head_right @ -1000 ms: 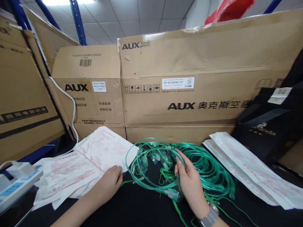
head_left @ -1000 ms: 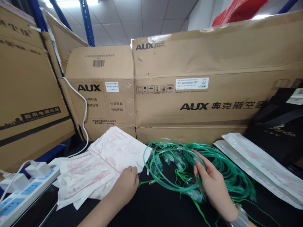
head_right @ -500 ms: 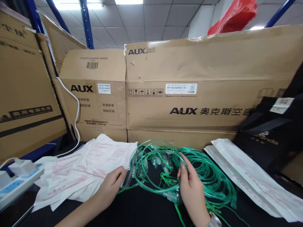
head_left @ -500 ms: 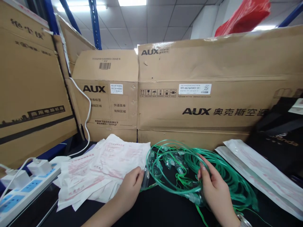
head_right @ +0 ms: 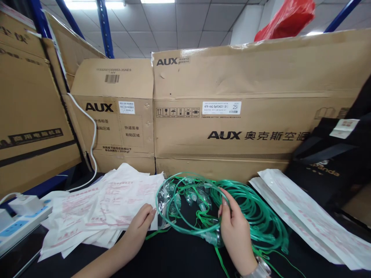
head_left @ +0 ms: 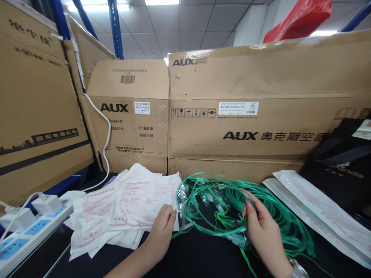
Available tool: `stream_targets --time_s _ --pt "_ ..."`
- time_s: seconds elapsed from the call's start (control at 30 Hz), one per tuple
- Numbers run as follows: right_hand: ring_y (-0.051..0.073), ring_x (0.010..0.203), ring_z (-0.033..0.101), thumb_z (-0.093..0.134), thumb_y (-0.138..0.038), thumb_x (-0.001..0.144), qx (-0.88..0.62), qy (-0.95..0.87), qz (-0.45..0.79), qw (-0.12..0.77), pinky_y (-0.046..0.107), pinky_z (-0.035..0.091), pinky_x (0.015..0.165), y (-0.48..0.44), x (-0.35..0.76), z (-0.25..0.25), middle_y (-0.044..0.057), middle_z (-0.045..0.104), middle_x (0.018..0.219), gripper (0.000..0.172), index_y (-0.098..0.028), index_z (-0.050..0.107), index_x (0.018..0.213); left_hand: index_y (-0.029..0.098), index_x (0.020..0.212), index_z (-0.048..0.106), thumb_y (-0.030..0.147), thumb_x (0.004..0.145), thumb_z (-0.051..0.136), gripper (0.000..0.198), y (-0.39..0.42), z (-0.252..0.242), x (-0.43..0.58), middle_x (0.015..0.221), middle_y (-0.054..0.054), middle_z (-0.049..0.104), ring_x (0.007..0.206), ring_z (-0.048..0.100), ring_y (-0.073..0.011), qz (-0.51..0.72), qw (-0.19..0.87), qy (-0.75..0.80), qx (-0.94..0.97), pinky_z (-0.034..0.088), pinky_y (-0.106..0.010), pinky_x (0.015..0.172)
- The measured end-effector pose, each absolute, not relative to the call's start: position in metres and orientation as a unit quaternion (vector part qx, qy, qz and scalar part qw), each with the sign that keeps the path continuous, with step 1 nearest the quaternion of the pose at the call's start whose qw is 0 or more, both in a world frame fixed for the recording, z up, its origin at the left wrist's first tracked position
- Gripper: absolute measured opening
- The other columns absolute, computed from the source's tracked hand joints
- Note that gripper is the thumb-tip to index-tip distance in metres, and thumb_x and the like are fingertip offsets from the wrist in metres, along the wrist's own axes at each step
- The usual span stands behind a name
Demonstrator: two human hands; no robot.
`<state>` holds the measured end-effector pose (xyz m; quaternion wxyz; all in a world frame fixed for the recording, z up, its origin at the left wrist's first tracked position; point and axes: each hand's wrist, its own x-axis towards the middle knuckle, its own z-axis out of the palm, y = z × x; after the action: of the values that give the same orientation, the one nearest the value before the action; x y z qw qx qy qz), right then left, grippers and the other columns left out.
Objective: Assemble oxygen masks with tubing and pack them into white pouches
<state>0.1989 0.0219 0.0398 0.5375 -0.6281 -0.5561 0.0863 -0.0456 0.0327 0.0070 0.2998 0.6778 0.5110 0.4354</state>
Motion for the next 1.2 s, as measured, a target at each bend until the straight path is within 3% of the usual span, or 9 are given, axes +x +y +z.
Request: stream_targets --time_s 0.37,0.47,0.57,0.67,0.73,0.9,1.1,1.17,1.2 --pt "0.016 0.047 0.049 0.038 -0.038 0.084 -0.618 -0.582 -0.009 0.529 0.029 0.042 0.049 0.024 0.202 0.037 0.004 0.058 0.066 0.044 -0.017 0.051 0.12 0.024 0.066 0.036 0.029 0.087 0.029 0.023 0.025 0.013 -0.04 0.075 -0.001 0.043 0.072 0.046 -0.0186 0.429 0.281 0.507 0.693 0.041 -0.033 0.07" --pt "0.017 0.049 0.051 0.039 -0.038 0.083 -0.599 -0.605 -0.008 0.524 0.03 0.043 0.051 0.014 0.189 0.035 0.006 0.06 0.069 0.044 -0.019 0.052 0.121 0.021 0.074 0.045 0.024 0.087 0.032 0.019 0.012 0.02 -0.034 0.096 -0.008 0.046 0.093 0.046 -0.0225 0.43 0.241 0.501 0.712 0.038 -0.039 0.085" --pt "0.016 0.049 0.051 0.041 -0.038 0.083 -0.576 -0.614 0.051 0.537 0.027 0.043 0.048 0.004 0.177 0.038 0.004 0.058 0.065 0.043 -0.02 0.052 0.121 0.021 0.076 0.049 0.021 0.087 0.033 0.02 0.001 0.025 -0.028 0.127 -0.013 0.034 0.123 0.029 -0.0276 0.42 0.191 0.491 0.739 0.025 -0.047 0.101" --pt "0.014 0.048 0.049 0.041 -0.038 0.084 -0.553 -0.612 0.12 0.552 0.023 0.042 0.045 0.0 0.172 0.04 0.0 0.054 0.06 0.041 -0.021 0.052 0.121 0.021 0.077 0.05 0.022 0.088 0.032 0.021 -0.003 0.025 -0.025 0.143 -0.01 0.021 0.133 0.015 -0.0265 0.412 0.217 0.484 0.741 0.018 -0.048 0.106" --pt "0.014 0.049 0.049 0.041 -0.038 0.085 -0.542 -0.617 0.161 0.548 0.022 0.042 0.046 0.001 0.171 0.039 -0.001 0.052 0.057 0.04 -0.021 0.053 0.119 0.021 0.077 0.05 0.023 0.088 0.032 0.021 -0.003 0.023 -0.025 0.146 -0.009 0.02 0.135 0.013 -0.0252 0.415 0.249 0.482 0.73 0.015 -0.049 0.107" --pt "0.014 0.052 0.049 0.042 -0.04 0.084 -0.537 -0.627 0.235 0.513 0.023 0.041 0.049 0.007 0.17 0.034 -0.002 0.051 0.057 0.036 -0.018 0.057 0.107 0.021 0.076 0.049 0.025 0.09 0.029 0.025 0.0 0.017 -0.027 0.147 -0.009 0.023 0.136 0.007 -0.0208 0.435 0.29 0.47 0.711 0.006 -0.049 0.108" --pt "0.013 0.052 0.045 0.045 -0.046 0.082 -0.585 -0.604 0.236 0.488 0.023 0.039 0.051 0.015 0.172 0.033 -0.003 0.046 0.056 0.029 -0.019 0.052 0.071 0.021 0.076 0.051 0.028 0.09 0.03 0.026 0.001 0.019 -0.026 0.146 -0.007 0.025 0.136 0.01 -0.0196 0.461 0.318 0.463 0.687 0.004 -0.047 0.11" --pt "0.013 0.051 0.045 0.049 -0.046 0.079 -0.588 -0.582 0.246 0.505 0.024 0.04 0.051 0.02 0.174 0.029 -0.005 0.044 0.055 0.029 -0.018 0.051 0.087 0.021 0.077 0.051 0.028 0.091 0.03 0.026 -0.001 0.02 -0.026 0.146 -0.006 0.027 0.135 0.012 -0.0198 0.476 0.31 0.449 0.69 0.006 -0.049 0.109" --pt "0.014 0.051 0.046 0.051 -0.045 0.078 -0.584 -0.574 0.25 0.517 0.024 0.041 0.051 0.023 0.175 0.027 -0.006 0.043 0.055 0.036 -0.018 0.048 0.102 0.021 0.077 0.051 0.028 0.091 0.03 0.026 -0.002 0.02 -0.026 0.146 -0.006 0.028 0.135 0.013 -0.0201 0.48 0.304 0.442 0.694 0.007 -0.05 0.109"
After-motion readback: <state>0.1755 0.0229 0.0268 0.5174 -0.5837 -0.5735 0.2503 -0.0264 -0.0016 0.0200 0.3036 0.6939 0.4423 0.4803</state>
